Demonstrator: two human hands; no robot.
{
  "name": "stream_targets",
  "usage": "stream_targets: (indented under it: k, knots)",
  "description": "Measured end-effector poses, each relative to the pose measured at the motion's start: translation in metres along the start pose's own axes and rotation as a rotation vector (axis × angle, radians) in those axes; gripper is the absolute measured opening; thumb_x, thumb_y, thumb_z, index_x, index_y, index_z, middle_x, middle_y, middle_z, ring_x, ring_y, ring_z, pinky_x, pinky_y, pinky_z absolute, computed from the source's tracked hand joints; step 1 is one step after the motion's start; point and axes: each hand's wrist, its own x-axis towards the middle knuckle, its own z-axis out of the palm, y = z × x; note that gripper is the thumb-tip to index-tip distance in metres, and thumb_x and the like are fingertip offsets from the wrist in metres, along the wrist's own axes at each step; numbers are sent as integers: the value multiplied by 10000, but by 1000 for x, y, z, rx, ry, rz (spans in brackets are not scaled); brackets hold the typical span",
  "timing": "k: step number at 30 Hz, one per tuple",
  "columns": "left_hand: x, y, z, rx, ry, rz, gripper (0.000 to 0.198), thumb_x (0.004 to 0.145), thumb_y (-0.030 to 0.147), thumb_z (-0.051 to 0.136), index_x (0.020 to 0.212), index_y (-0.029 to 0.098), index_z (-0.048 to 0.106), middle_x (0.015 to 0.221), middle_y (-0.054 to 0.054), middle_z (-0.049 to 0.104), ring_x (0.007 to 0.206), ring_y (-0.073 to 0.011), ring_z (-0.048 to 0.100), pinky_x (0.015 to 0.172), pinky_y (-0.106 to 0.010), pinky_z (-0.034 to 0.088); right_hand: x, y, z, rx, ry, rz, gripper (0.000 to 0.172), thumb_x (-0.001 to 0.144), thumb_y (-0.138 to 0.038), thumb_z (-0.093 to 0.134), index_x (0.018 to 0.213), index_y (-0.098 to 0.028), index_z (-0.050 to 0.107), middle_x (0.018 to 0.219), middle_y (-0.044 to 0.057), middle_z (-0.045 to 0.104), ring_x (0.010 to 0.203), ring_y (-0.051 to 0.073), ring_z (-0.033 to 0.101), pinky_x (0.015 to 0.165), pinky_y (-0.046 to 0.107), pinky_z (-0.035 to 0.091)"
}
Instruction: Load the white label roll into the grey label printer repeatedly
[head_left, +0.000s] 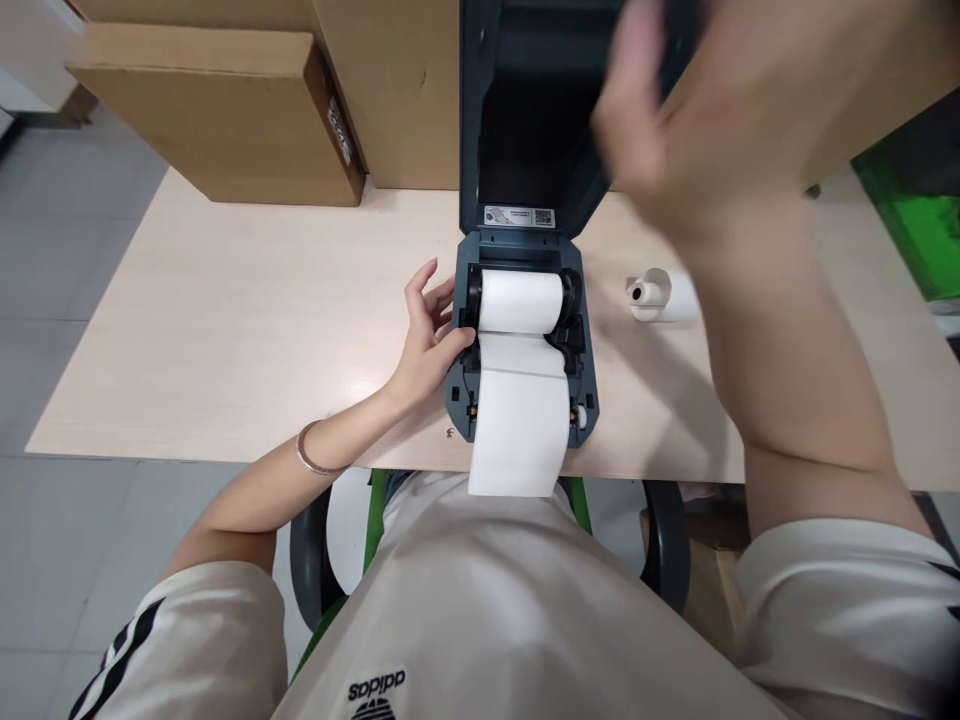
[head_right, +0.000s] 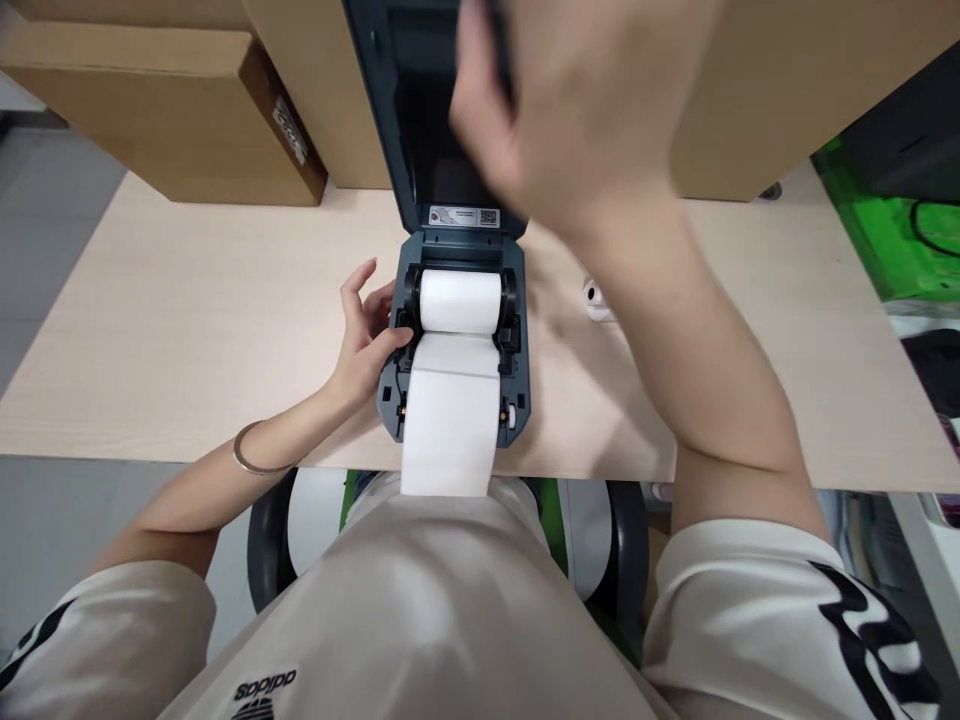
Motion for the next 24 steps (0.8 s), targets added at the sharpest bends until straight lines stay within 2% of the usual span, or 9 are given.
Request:
stream_targets:
  k: [1, 2, 4, 7, 10, 13, 17, 20, 24]
  knots:
    - [-1, 3, 1, -10, -2, 2, 1047, 897, 595, 774, 1704, 462, 121, 1759, -61, 452, 1591, -352, 464, 1329, -569, 341, -7, -27, -1, -95, -315, -66, 709, 1085, -530, 301, 1242, -60, 807, 1493, 181, 665, 1477, 452, 578, 1201, 647, 423]
    - [-2, 5, 2, -17, -6, 5, 1018, 910, 596, 761, 1700, 454, 134, 1765, -62, 446, 1576, -352, 481, 1328, -567, 344, -15, -51, -1, -111, -589, -152, 559, 1069, -435, 422, 1331, -75, 760, 1394, 193, 714, 1384, 407, 654, 1163, 609, 485]
    - [-2, 9, 3, -16, -17, 17, 967, 930, 601, 741, 1688, 434, 164, 1767, -70, 441, 1548, -354, 508, 1320, -562, 355, -30, -80, 6, -125, -869, -113, 552, 998, -512, 612, 1316, -77, 728, 1301, 197, 735, 1265, 359, 699, 1147, 541, 515]
    - [-2, 8, 2, 13, -30, 54, 868, 960, 589, 720, 1649, 424, 218, 1734, -74, 474, 1496, -343, 550, 1268, -546, 418, -50, -86, 22, -153, -1049, -30, 658, 855, -572, 764, 1270, -65, 703, 1236, 198, 748, 1107, 333, 718, 1035, 471, 533]
    - [-1, 3, 0, 55, -45, 123, 780, 987, 568, 702, 1603, 430, 244, 1696, -70, 511, 1423, -318, 605, 1180, -525, 501, -57, -77, 31, -127, -1103, -5, 616, 823, -498, 753, 1283, -94, 682, 1191, 162, 772, 999, 303, 720, 891, 388, 503]
    - [0, -2, -2, 99, -57, 185, 739, 1010, 556, 675, 1593, 432, 239, 1684, -73, 525, 1398, -306, 626, 1147, -518, 529, -51, -76, 23, -95, -1070, -8, 585, 824, -463, 726, 1310, -141, 675, 1253, 136, 768, 1047, 313, 723, 889, 384, 497]
    - [0, -4, -3, 121, -62, 204, 706, 1031, 549, 647, 1597, 446, 238, 1708, -67, 503, 1428, -300, 615, 1146, -514, 535, -32, -79, -21, -114, -832, 45, 698, 824, -485, 763, 1439, -178, 643, 1388, 147, 713, 1252, 386, 693, 1064, 493, 536]
    - [-1, -5, -3, 120, -59, 202, 706, 1034, 560, 648, 1598, 442, 241, 1717, -68, 492, 1466, -304, 590, 1166, -522, 524, -22, -66, -63, -128, -679, 148, 793, 804, -581, 817, 1503, -259, 626, 1462, 135, 682, 1336, 441, 660, 1131, 582, 540]
    - [1, -6, -4, 107, -55, 206, 703, 1021, 582, 667, 1578, 447, 260, 1691, -60, 524, 1436, -298, 610, 1173, -530, 522, -23, -25, -89, -203, -768, 241, 754, 760, -721, 843, 1406, -379, 662, 1342, 74, 729, 1247, 474, 686, 964, 631, 589]
